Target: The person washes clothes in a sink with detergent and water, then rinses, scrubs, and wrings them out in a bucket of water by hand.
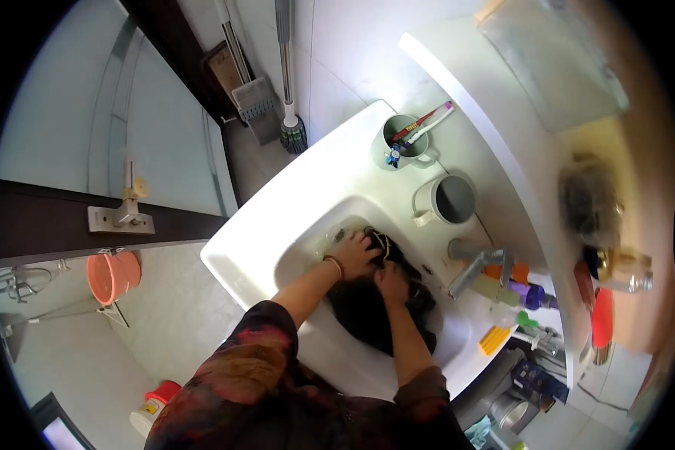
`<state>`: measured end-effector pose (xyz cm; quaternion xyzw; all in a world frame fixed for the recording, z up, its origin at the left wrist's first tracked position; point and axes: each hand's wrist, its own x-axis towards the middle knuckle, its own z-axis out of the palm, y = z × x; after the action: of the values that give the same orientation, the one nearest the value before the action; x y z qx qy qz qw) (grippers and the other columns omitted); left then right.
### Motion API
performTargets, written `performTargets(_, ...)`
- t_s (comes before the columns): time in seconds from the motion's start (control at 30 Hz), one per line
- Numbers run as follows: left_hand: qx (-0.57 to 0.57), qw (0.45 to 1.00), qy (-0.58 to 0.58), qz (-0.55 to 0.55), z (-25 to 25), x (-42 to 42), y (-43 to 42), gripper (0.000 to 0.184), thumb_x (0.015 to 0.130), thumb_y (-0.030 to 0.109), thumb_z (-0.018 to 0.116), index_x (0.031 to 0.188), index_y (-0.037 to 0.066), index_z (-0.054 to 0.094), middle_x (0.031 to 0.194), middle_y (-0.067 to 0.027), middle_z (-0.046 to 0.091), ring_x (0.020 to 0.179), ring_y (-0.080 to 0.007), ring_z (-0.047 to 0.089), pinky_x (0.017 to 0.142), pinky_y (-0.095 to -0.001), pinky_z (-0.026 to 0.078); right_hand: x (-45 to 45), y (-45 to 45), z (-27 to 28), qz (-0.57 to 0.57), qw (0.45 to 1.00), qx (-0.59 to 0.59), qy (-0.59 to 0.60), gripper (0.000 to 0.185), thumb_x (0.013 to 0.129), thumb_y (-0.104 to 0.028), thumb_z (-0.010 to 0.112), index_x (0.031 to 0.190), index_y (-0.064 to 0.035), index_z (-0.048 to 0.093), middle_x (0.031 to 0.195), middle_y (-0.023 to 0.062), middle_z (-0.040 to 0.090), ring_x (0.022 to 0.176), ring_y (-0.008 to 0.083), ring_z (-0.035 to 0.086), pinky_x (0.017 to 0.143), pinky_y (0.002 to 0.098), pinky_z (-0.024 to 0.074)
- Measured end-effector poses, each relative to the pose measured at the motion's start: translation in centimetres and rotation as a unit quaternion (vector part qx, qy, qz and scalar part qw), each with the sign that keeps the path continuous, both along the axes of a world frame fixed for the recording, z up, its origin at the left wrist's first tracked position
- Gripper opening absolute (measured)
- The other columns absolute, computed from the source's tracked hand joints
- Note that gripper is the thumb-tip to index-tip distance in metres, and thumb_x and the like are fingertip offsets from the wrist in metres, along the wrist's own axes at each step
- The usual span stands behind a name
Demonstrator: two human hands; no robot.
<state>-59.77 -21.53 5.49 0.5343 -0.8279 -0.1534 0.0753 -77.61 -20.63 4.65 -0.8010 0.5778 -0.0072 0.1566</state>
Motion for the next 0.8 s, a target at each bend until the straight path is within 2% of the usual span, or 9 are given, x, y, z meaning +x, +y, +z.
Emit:
performTargets(0.1, 0.014, 0.996, 0.074, 0.038, 4.4, 2.0, 1.0, 0.047, 0.077, 0.037, 0.061, 0.12, 0.02, 0.05, 0.104, -0.0093, 0.053, 0.103, -0.0277, 0.046, 0.091, -0.0423, 0.036, -2.3, 0.9, 4.3, -0.018, 0.994, -0.008, -0.104, 0.063, 0.075, -0.025, 0.064, 0.129, -0.005, 0.037, 0.11, 0.0226, 0.05, 0.104, 0.0371, 0.049, 0.085, 0.0447, 0.0428)
performTargets(0.2, -0.004, 0.999, 0.04, 0.019, 5.7, 3.7, 1.6, 0.045, 0.076, 0.033, 0.064, 0.116, 0.017, 0.052, 0.1, -0.0088, 0.055, 0.1, -0.0255, 0.049, 0.086, -0.0386, 0.04, -5.5, 2.4, 7.6, -0.049, 0.996, 0.045, -0.056, 0.06, 0.076, -0.031, 0.064, 0.126, -0.0058, 0.041, 0.103, 0.0205, 0.053, 0.099, 0.0364, 0.051, 0.083, 0.0435, 0.0424)
performTargets(0.33, 0.066, 0.991, -0.082, -0.085, 11.7, 3.1, 2.2, 0.024, 0.073, 0.025, 0.065, 0.094, 0.014, 0.059, 0.094, -0.0059, 0.058, 0.095, -0.0262, 0.054, 0.076, -0.0393, 0.045, -4.2, 3.8, 15.1, -0.029, 0.974, 0.217, 0.058, 0.037, 0.074, -0.021, 0.065, 0.107, -0.0057, 0.059, 0.099, 0.0155, 0.058, 0.092, 0.0315, 0.058, 0.08, 0.0417, 0.0461)
performTargets(0.43, 0.026, 0.992, 0.121, -0.012, 18.1, 2.9, 0.4, 0.018, 0.072, 0.016, 0.063, 0.09, 0.012, 0.061, 0.085, -0.0112, 0.06, 0.082, -0.0306, 0.059, 0.069, -0.0408, 0.048, -6.5, 3.1, 18.9, -0.099, 0.97, 0.042, -0.216, 0.026, 0.073, -0.017, 0.064, 0.096, -0.0033, 0.063, 0.083, 0.014, 0.062, 0.077, 0.0247, 0.061, 0.07, 0.0337, 0.0469)
performTargets(0.5, 0.001, 0.938, 0.343, -0.057, 23.7, 2.1, -0.6, 0.022, 0.071, 0.006, 0.061, 0.093, 0.004, 0.058, 0.088, -0.014, 0.06, 0.084, -0.0307, 0.058, 0.074, -0.0369, 0.047, -4.8, 2.6, 27.0, -0.162, 0.917, 0.056, -0.36, 0.021, 0.075, -0.013, 0.063, 0.091, 0.0012, 0.061, 0.077, 0.004, 0.06, 0.07, 0.0102, 0.051, 0.065, 0.026, 0.0431)
performTargets(0.6, 0.031, 0.855, 0.51, -0.089, 32.4, -0.4, 0.3, 0.03, 0.07, -0.004, 0.055, 0.099, 0.004, 0.055, 0.098, -0.0091, 0.054, 0.097, -0.0229, 0.051, 0.085, -0.0317, 0.042, -1.8, 2.8, 35.4, -0.139, 0.869, 0.032, -0.474, 0.015, 0.08, -0.01, 0.06, 0.09, 0.0008, 0.06, 0.077, -0.0004, 0.057, 0.073, 0.0095, 0.052, 0.069, 0.0247, 0.0426)
performTargets(0.7, -0.054, 0.863, 0.484, -0.133, 37.0, -0.9, 2.7, 0.057, 0.072, 0.015, 0.069, 0.122, 0.009, 0.043, 0.121, -0.0155, 0.041, 0.112, -0.0265, 0.042, 0.096, -0.0333, 0.034, 0.6, 3.3, 37.7, -0.108, 0.771, 0.056, -0.625, 0.023, 0.086, -0.014, 0.057, 0.104, -0.0003, 0.055, 0.093, 0.0018, 0.057, 0.085, 0.0109, 0.053, 0.077, 0.0267, 0.0435)
performTargets(0.77, -0.101, 0.903, 0.401, -0.12, 35.2, -1.3, 3.7, 0.07, 0.07, 0.019, 0.072, 0.129, 0.009, 0.035, 0.126, -0.0195, 0.041, 0.115, -0.0279, 0.044, 0.092, -0.0347, 0.039, 2.0, 3.7, 36.4, -0.078, 0.572, 0.2, -0.792, 0.039, 0.091, -0.024, 0.05, 0.121, -0.0012, 0.042, 0.113, 0.0058, 0.05, 0.104, 0.015, 0.049, 0.087, 0.0304, 0.0417)
performTargets(0.8, -0.1, 0.903, 0.401, -0.119, 32.5, -1.2, 3.3, 0.07, 0.07, 0.019, 0.072, 0.129, 0.009, 0.035, 0.126, -0.0195, 0.041, 0.115, -0.0279, 0.044, 0.092, -0.0347, 0.039, 1.7, 3.7, 32.8, 0.014, 0.719, 0.142, -0.68, 0.057, 0.093, -0.041, 0.041, 0.134, -0.004, 0.028, 0.13, 0.0099, 0.038, 0.118, 0.0208, 0.04, 0.095, 0.0361, 0.0377)
